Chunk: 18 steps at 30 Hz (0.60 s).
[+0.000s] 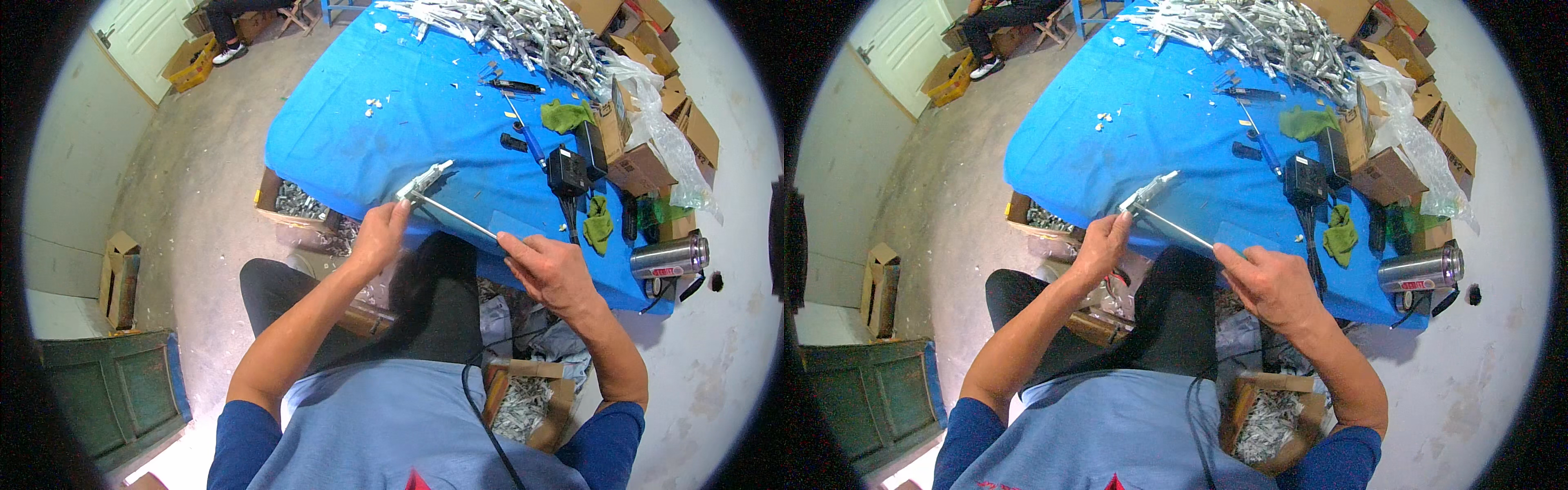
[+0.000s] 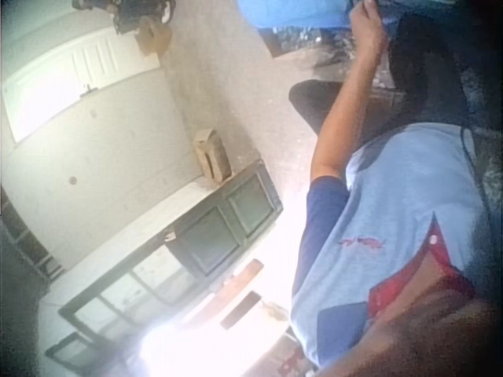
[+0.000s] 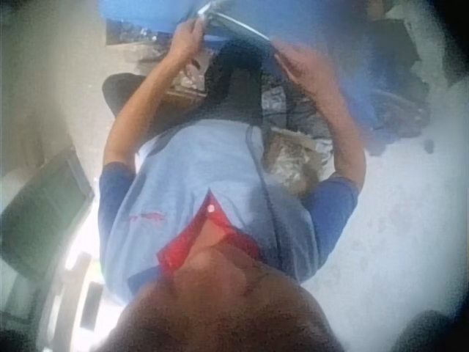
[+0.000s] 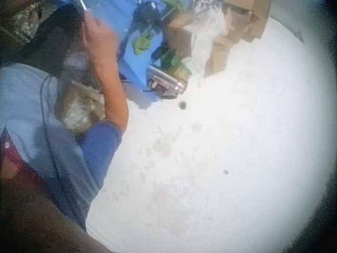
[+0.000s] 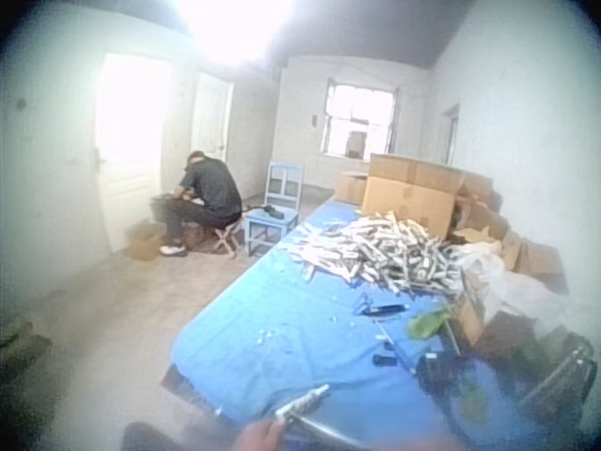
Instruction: The person uses a screwdriver and pliers to assemble and inspect metal components on a blue-covered table, handling individual strips and placing them in a box.
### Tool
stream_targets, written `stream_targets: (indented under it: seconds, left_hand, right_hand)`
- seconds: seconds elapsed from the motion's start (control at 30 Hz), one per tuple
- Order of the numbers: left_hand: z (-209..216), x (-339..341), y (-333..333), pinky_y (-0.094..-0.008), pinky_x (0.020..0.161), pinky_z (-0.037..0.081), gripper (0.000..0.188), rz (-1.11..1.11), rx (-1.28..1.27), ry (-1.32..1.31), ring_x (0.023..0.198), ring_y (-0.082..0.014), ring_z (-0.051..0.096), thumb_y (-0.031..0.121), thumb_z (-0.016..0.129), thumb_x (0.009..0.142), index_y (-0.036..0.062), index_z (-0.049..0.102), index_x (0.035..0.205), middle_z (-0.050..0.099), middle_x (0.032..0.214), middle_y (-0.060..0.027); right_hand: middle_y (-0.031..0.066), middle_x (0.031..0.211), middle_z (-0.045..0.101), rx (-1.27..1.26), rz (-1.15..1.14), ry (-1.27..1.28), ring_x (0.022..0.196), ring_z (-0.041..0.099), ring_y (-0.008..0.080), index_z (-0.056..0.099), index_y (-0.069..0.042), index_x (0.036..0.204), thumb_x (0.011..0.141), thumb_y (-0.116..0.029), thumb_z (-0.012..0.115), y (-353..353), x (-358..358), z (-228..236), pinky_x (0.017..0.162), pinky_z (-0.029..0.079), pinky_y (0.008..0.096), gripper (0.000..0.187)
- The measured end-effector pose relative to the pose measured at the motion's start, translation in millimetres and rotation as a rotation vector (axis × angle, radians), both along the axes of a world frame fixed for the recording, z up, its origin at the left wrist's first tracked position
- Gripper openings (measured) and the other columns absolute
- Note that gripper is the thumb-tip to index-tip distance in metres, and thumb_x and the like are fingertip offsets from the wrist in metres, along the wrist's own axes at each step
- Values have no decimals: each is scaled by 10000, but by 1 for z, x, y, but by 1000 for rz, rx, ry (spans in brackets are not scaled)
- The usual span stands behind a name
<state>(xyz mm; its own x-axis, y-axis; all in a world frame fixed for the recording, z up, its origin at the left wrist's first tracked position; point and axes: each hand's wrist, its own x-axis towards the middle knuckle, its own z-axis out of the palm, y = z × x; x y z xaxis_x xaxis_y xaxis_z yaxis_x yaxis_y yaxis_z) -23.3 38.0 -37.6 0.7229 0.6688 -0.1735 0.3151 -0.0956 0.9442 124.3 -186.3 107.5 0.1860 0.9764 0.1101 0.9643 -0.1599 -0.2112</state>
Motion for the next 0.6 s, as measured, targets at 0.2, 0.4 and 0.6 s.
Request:
stream_targets:
  seconds: [0.2,0.4,0.6]
  left_hand:
    - [-1,3,-1,-296,512,353,463,7,-45,-56,587,-88,419,414,477,996,12,554,778,466,640,24]
    - [-1,5,-7,-269,448,298,413,75,-235,-69,508,-85,375,418,492,986,72,532,764,422,608,35]
    - [24,0,-7,-245,377,222,389,111,-698,-54,426,-78,300,469,504,970,125,468,791,372,577,44]
  right_hand:
    - [71,706,610,-91,-202,549,597,581,164,636,-96,1212,872,-178,649,3,9,0,526,470,331,350]
    - [9,702,593,-318,-516,1113,517,497,56,645,-111,1231,930,-255,601,11,22,13,446,404,218,337]
    - [12,732,609,-216,-452,1136,532,515,60,638,-96,1230,919,-253,615,-4,18,-12,474,424,221,350]
